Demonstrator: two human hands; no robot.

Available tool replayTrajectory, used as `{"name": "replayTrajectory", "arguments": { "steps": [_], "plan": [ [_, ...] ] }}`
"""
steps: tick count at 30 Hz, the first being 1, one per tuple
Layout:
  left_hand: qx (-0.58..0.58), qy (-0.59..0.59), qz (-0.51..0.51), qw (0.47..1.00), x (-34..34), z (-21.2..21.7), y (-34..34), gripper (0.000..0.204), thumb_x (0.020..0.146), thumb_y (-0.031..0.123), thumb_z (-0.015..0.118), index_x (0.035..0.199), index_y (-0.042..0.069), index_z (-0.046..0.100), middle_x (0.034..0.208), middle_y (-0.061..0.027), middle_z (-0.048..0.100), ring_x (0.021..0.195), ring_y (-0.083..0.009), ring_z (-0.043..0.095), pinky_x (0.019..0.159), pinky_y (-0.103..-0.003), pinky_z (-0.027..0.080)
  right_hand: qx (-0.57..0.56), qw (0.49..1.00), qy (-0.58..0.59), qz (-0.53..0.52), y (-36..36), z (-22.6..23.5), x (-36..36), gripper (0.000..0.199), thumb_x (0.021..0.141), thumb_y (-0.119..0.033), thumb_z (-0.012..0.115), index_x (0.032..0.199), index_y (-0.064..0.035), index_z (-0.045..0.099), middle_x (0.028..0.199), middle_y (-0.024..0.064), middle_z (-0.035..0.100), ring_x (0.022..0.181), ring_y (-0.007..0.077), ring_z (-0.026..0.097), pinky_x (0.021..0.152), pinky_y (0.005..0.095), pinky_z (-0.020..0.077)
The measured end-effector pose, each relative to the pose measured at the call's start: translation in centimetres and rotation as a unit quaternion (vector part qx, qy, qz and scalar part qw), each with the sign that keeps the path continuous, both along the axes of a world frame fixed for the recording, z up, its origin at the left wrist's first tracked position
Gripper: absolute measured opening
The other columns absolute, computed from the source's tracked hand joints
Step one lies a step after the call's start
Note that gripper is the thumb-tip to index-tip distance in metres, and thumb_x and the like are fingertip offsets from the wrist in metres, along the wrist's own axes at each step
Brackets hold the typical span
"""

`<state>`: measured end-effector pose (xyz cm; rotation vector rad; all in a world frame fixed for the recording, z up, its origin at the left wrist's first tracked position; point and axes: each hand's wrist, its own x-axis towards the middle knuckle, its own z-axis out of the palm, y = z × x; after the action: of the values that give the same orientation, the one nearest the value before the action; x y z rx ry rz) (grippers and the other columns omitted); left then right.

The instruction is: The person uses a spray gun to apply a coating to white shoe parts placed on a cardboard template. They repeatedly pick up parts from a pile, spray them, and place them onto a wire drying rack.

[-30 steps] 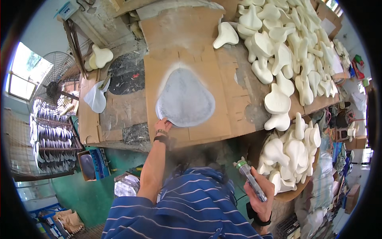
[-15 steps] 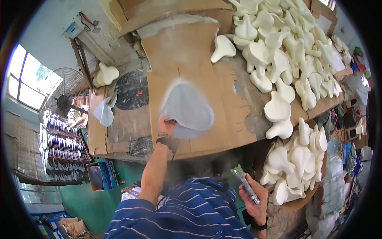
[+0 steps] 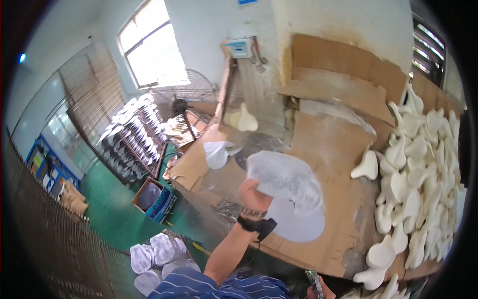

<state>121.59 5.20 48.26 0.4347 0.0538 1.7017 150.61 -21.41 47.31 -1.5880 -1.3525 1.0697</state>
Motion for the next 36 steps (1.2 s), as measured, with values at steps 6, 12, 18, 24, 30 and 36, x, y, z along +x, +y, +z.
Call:
{"name": "replayTrajectory", "arguments": {
  "steps": [6,12,18,24,30,36],
  "plan": [
    [-0.114,0.004,0.142,0.983,-6.1,-2.0,-10.9,0.055,0.079,0.016,0.049,0.131,-0.003,0.05,0.123,-0.0172,0.063,0.112,-0.0327,0.062,0.1,-0.046,0.048,0.021,0.988,-0.076,0.132,3.1,-0.4,0.3,0.037,0.09,-0.015,0.065,0.124,-0.0011,0.062,0.087,0.0152,0.069,0.07,0.0207,0.058,0.067,0.034,0.0489],
    [-0.253,0.009,0.359,0.899,-11.8,-12.7,-23.3,0.02,0.075,0.015,0.057,0.091,0.006,0.064,0.095,-0.0074,0.066,0.093,-0.0223,0.065,0.083,-0.037,0.052,-0.061,0.963,-0.065,0.254,5.3,1.6,-2.4,0.036,0.092,-0.01,0.059,0.127,-0.0024,0.061,0.11,0.0197,0.068,0.097,0.0276,0.064,0.085,0.0363,0.0485],
    [-0.334,-0.137,0.454,0.815,-14.0,-17.2,-32.6,0.025,0.071,0.013,0.054,0.093,0.005,0.062,0.098,-0.0082,0.065,0.096,-0.0253,0.063,0.088,-0.045,0.051,-0.051,0.918,-0.075,0.385,6.1,-1.3,-4.7,0.04,0.091,-0.009,0.06,0.131,-0.0054,0.059,0.12,0.0164,0.066,0.108,0.0283,0.062,0.092,0.0336,0.0466],
    [-0.353,-0.281,0.571,0.686,-17.4,-33.1,-42.9,0.032,0.064,0.009,0.051,0.095,0.003,0.057,0.1,-0.0105,0.064,0.094,-0.0324,0.063,0.089,-0.048,0.052,-0.077,0.864,-0.157,0.472,6.4,-2.9,-8.8,0.043,0.087,-0.008,0.064,0.13,-0.0041,0.059,0.109,0.0141,0.066,0.097,0.024,0.062,0.084,0.0324,0.0482],
    [-0.354,-0.325,0.624,0.616,-16.3,-31.4,-47.6,0.014,0.064,0.011,0.055,0.073,0.011,0.044,0.072,-0.0068,0.054,0.067,-0.0309,0.06,0.06,-0.045,0.048,-0.103,0.818,-0.168,0.541,6.9,-4.0,-14.7,0.044,0.083,-0.004,0.066,0.126,0.0001,0.06,0.094,0.0097,0.066,0.082,0.0172,0.061,0.075,0.0298,0.0489],
    [-0.334,-0.364,0.647,0.58,-15.6,-37.8,-53.6,0.023,0.063,0.012,0.055,0.083,0.002,0.047,0.09,-0.016,0.058,0.092,-0.0393,0.06,0.086,-0.059,0.051,-0.13,0.785,-0.166,0.582,5.7,-4.7,-21.6,0.017,0.087,-0.012,0.065,0.097,0.0018,0.063,0.076,-0.0001,0.057,0.066,0.0088,0.046,0.06,0.025,0.0366]
  ]
}}
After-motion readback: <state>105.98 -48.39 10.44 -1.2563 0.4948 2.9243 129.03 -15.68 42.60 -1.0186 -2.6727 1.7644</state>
